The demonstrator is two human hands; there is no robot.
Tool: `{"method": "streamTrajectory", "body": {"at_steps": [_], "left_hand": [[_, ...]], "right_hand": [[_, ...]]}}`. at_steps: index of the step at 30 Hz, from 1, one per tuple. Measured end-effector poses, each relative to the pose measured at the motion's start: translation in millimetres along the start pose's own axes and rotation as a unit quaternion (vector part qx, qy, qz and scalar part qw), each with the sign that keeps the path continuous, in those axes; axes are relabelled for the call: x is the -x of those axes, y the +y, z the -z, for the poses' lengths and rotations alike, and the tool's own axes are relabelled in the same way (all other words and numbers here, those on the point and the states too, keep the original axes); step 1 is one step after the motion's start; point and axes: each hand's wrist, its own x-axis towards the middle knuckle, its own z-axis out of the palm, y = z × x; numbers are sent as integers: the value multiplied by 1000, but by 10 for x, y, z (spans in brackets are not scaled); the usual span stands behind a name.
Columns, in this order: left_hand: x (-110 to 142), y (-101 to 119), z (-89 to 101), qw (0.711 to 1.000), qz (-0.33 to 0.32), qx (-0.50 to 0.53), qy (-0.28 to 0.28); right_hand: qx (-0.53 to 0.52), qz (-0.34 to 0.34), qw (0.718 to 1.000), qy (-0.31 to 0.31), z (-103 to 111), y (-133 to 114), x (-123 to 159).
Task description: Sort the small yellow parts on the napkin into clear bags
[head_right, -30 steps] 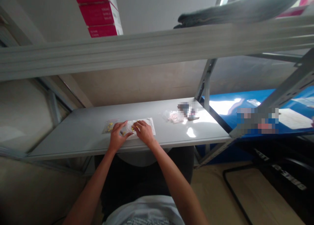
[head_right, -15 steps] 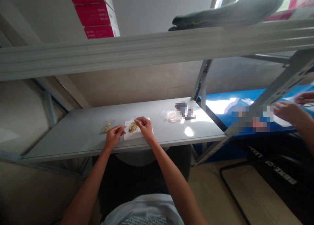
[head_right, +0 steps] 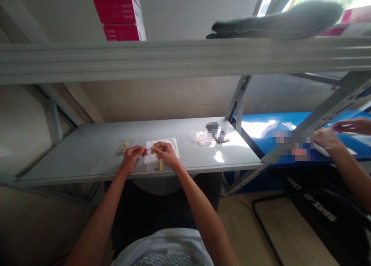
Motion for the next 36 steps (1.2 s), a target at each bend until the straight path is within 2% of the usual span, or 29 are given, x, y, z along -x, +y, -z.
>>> {"method": "streamTrajectory", "body": {"at_steps": [3,6,12,14,18,23,29,36], "left_hand": [[0,24,-84,1000,18,11,-18],[25,0,-152,999,28,24,-7],[79,-79,-141,999,39,0,-7],[81,-86,-127,1000,28,-14,0],[80,-78,-119,1000,-7,-17,9],[85,-63,-136,1000,-3,-25,-8],[85,-48,-141,1000,5,-28,-6],[83,-28,-150,1000,-1,-8,22]], "right_hand": [[63,44,997,14,11,-20,19],[77,57,995,43,18,-36,33],[103,68,989,85,10,-36,39],[115,54,988,83,8,-25,37],[132,48,990,30,0,-10,33],[146,64,987,35,9,-12,33],[127,71,989,6,10,35,24],[145,57,986,52,-9,39,28]]}}
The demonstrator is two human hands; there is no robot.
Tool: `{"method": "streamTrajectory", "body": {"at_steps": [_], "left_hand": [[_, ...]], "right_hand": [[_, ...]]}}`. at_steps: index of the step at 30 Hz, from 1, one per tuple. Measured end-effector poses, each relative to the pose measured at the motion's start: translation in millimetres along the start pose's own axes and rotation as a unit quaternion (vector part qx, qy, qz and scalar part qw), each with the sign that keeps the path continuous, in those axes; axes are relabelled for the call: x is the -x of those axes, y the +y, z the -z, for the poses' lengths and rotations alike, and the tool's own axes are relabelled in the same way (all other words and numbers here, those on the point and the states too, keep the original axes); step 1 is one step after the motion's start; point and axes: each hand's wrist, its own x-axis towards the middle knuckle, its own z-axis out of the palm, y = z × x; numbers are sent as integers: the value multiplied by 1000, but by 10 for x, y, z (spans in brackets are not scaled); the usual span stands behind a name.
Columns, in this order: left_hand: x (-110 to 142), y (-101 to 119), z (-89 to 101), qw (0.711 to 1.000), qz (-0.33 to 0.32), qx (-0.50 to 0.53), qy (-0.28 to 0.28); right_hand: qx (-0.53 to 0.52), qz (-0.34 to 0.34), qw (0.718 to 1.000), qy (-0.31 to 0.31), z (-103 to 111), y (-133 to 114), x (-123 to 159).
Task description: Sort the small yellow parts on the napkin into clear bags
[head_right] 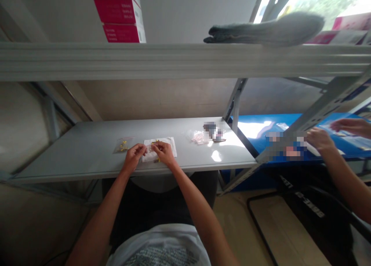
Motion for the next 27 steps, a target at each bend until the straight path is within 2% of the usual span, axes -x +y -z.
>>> {"method": "streamTrajectory", "body": {"at_steps": [3,6,11,14,18,27], "left_hand": [[-4,-14,3,1000,8,-18,-17],[-13,-60,22,999,13,-33,-8],[-13,-91,26,999,17,-37,24],[-2,-60,13,999,20,-36,3],[4,-32,15,998,16,-55,-10],[-9,-43,5,999,16,-36,-24]], "right_hand": [[33,7,999,-19,12,-13,7],[57,27,997,-46,2,-20,11],[72,29,997,-7,-7,-72,26],[101,46,994,4,-2,-103,34],[123,75,989,-20,-27,-83,27],[110,73,990,-47,-21,-83,52]]}}
